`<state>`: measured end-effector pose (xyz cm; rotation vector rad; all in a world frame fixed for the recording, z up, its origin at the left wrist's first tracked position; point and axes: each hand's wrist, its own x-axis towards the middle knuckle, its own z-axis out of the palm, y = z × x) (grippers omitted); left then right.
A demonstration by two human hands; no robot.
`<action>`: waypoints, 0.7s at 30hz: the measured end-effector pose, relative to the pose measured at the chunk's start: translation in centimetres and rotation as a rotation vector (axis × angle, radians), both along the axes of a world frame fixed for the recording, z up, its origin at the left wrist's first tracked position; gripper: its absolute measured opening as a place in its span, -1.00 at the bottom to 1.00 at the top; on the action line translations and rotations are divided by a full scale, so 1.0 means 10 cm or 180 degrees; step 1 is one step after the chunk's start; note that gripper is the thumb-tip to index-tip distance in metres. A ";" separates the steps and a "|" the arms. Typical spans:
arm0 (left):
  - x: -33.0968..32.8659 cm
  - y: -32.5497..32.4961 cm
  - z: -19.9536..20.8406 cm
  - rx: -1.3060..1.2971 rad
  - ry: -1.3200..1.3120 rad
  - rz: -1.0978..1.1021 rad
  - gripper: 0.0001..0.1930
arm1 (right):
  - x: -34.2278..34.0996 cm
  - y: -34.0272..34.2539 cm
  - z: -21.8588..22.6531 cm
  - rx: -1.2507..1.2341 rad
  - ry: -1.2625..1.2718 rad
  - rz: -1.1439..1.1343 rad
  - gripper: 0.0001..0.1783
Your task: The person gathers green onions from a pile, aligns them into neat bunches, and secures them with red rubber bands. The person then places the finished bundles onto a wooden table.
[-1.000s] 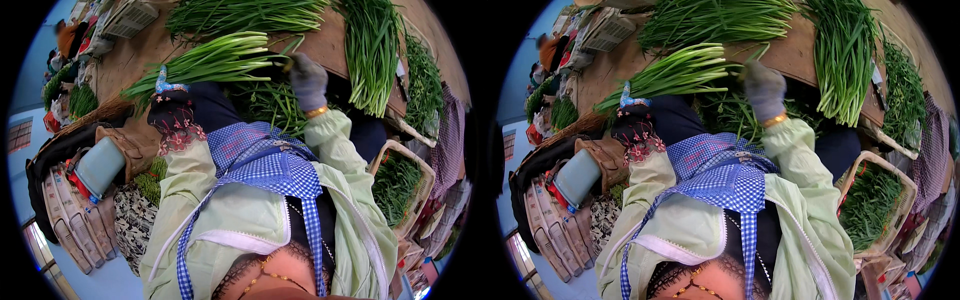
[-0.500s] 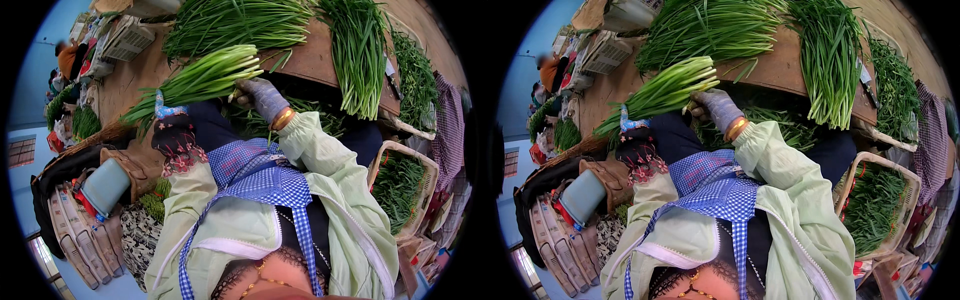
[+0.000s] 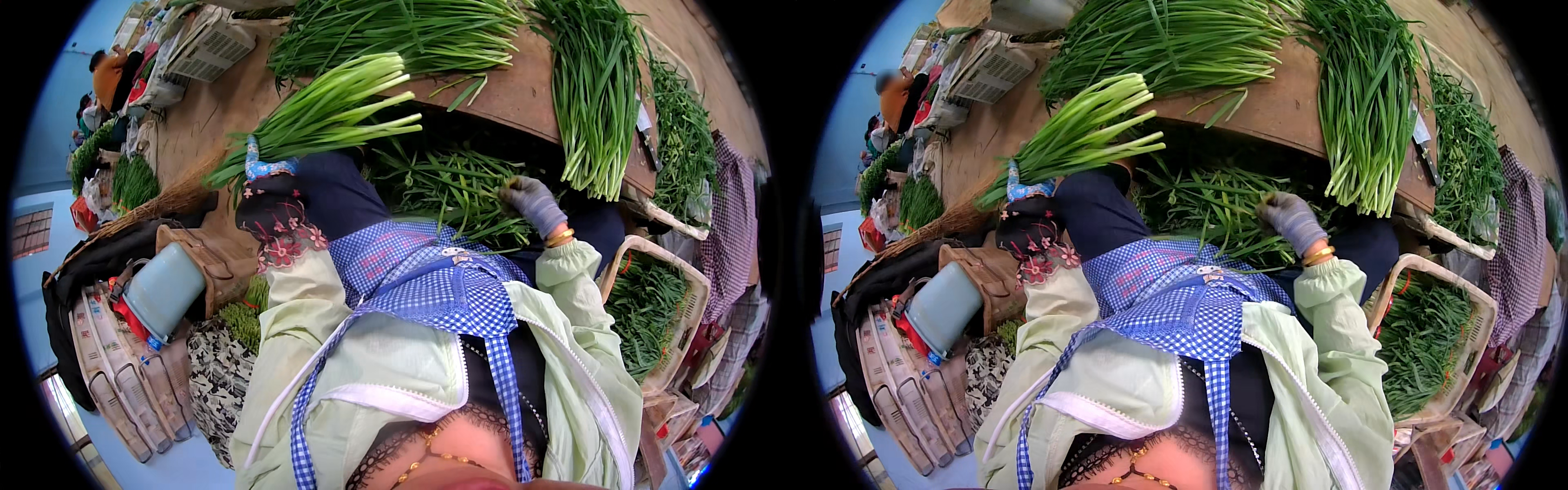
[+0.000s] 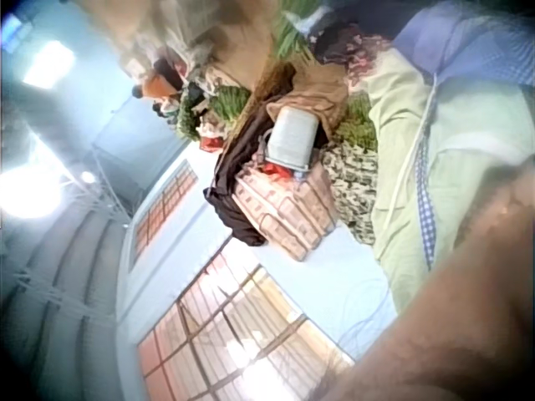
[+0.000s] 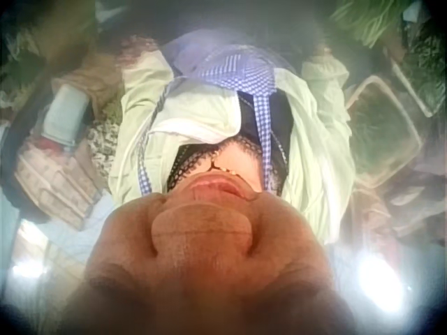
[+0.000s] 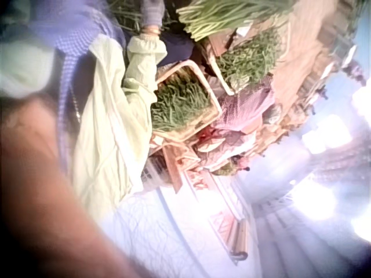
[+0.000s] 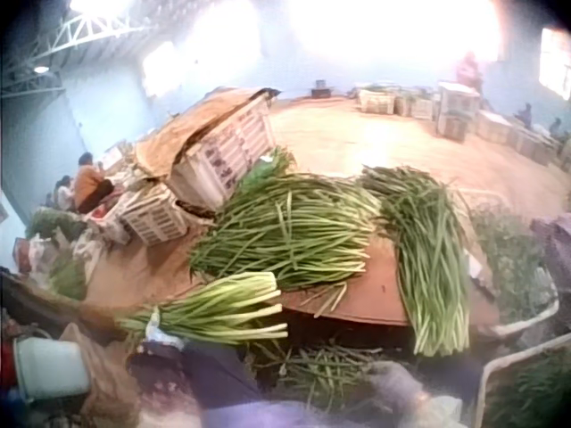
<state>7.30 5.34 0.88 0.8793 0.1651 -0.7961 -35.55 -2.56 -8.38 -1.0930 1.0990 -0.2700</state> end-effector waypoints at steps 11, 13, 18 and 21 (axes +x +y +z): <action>0.15 0.06 -0.10 0.0126 0.0061 -0.0413 -0.50 | 1.01 -0.38 1.23 -0.2248 -0.0568 -0.0275 -0.74; -0.03 0.02 -0.03 0.0184 0.0079 -0.0402 -0.53 | 1.16 -0.46 1.25 -0.1113 -0.1428 -0.0377 -0.75; -0.25 0.05 0.09 0.0163 0.0266 -0.0475 -0.56 | 1.44 -0.54 1.14 -0.0239 -0.2335 -0.0232 -0.61; -0.22 0.06 0.03 0.0252 0.0385 -0.0448 -0.56 | 1.57 -0.59 0.99 0.0161 -0.2692 -0.0394 -0.53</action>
